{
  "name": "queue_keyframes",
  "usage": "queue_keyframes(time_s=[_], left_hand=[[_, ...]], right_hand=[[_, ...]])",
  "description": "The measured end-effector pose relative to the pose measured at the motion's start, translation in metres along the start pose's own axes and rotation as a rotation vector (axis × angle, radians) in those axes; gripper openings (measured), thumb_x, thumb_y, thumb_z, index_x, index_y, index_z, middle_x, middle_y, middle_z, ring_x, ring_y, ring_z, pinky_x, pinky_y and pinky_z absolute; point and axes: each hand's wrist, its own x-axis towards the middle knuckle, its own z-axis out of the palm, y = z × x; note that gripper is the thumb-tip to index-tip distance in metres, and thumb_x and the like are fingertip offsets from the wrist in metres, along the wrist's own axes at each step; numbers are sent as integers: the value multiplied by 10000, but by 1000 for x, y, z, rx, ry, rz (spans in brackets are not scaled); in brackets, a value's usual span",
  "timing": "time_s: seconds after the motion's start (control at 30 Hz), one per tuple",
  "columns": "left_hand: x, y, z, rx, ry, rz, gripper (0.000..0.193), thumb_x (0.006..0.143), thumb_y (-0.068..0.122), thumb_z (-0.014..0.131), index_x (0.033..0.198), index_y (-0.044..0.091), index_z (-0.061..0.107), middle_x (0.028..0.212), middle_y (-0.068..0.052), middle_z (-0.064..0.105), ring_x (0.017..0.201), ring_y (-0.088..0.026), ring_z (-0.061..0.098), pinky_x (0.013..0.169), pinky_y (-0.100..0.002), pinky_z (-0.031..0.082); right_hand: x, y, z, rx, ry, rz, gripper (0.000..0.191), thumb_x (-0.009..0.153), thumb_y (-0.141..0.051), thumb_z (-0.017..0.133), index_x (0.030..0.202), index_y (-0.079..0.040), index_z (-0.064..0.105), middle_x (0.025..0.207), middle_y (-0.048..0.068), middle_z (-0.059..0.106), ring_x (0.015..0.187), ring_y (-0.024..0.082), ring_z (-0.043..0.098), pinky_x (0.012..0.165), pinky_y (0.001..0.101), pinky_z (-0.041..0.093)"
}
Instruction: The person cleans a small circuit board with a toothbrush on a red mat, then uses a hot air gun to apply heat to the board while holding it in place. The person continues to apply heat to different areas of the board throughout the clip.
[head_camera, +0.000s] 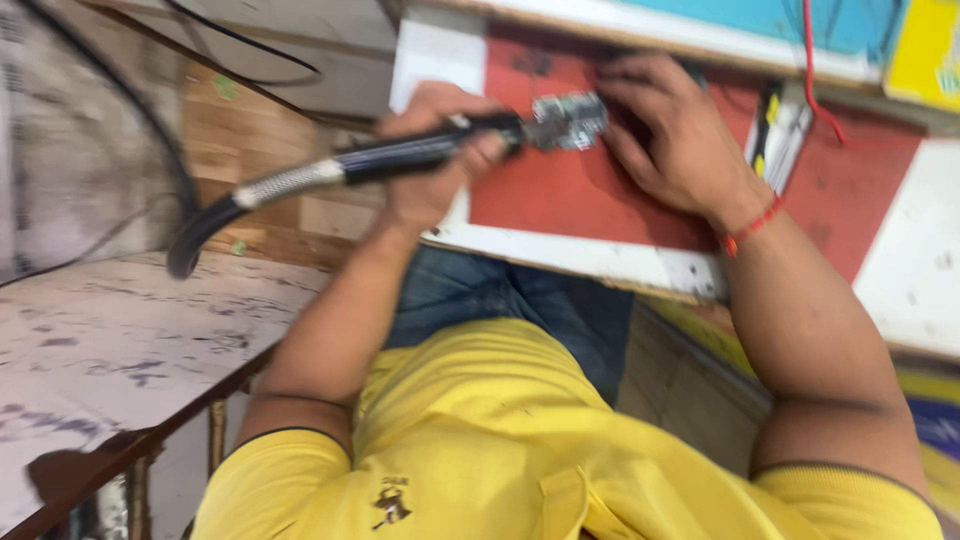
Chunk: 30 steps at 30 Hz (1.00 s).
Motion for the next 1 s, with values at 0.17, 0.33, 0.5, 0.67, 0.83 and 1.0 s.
queue_keyframes(time_s=[0.17, 0.33, 0.5, 0.67, 0.83, 1.0], left_hand=[[17, 6, -6, -122, 151, -283, 258, 946, 249, 780, 1091, 43, 727, 1028, -71, 739, 966, -147, 684, 901, -305, 567], [24, 16, -6, 75, -64, 42, 233, 918, 201, 806, 1048, 27, 722, 1009, -83, 744, 1025, -155, 635, 945, -317, 532], [14, 12, -1, -12, -2, -82, 246, 913, 167, 808, 1086, 28, 704, 1005, -87, 739, 995, -162, 650, 914, -315, 546], [5, 13, 0, -91, 111, -291, 211, 965, 147, 803, 1110, 23, 714, 1018, -87, 732, 908, -139, 686, 848, -282, 585], [11, 15, -2, 39, -64, 95, 287, 948, 189, 823, 1152, 33, 695, 1055, -108, 729, 1031, -183, 652, 948, -304, 545], [1, 10, -3, -77, 17, -155, 301, 1015, 254, 814, 1155, 10, 708, 1109, -109, 735, 1050, -176, 670, 979, -299, 559]], right_hand=[[19, -13, -2, 38, 9, 51, 374, 916, -101, 686, 1264, 31, 655, 1335, 214, 604, 1226, 392, 600, 1027, 445, 509], [24, -15, -5, 41, 26, 32, 376, 900, -95, 688, 1250, 39, 653, 1315, 207, 616, 1208, 387, 604, 1015, 435, 503], [13, -7, 0, 16, 16, 47, 361, 940, -95, 691, 1276, 32, 652, 1332, 209, 608, 1222, 395, 600, 1029, 439, 507], [7, -7, -1, 25, 2, 39, 371, 972, -86, 699, 1317, 34, 638, 1366, 208, 606, 1237, 399, 596, 1046, 435, 512], [8, -9, -3, 34, 5, 19, 382, 968, -75, 705, 1329, 31, 637, 1351, 200, 597, 1237, 393, 596, 1045, 437, 510], [-2, -6, -2, 16, -19, 34, 382, 1017, -55, 716, 1379, 32, 629, 1393, 198, 579, 1277, 393, 585, 1071, 437, 508]])
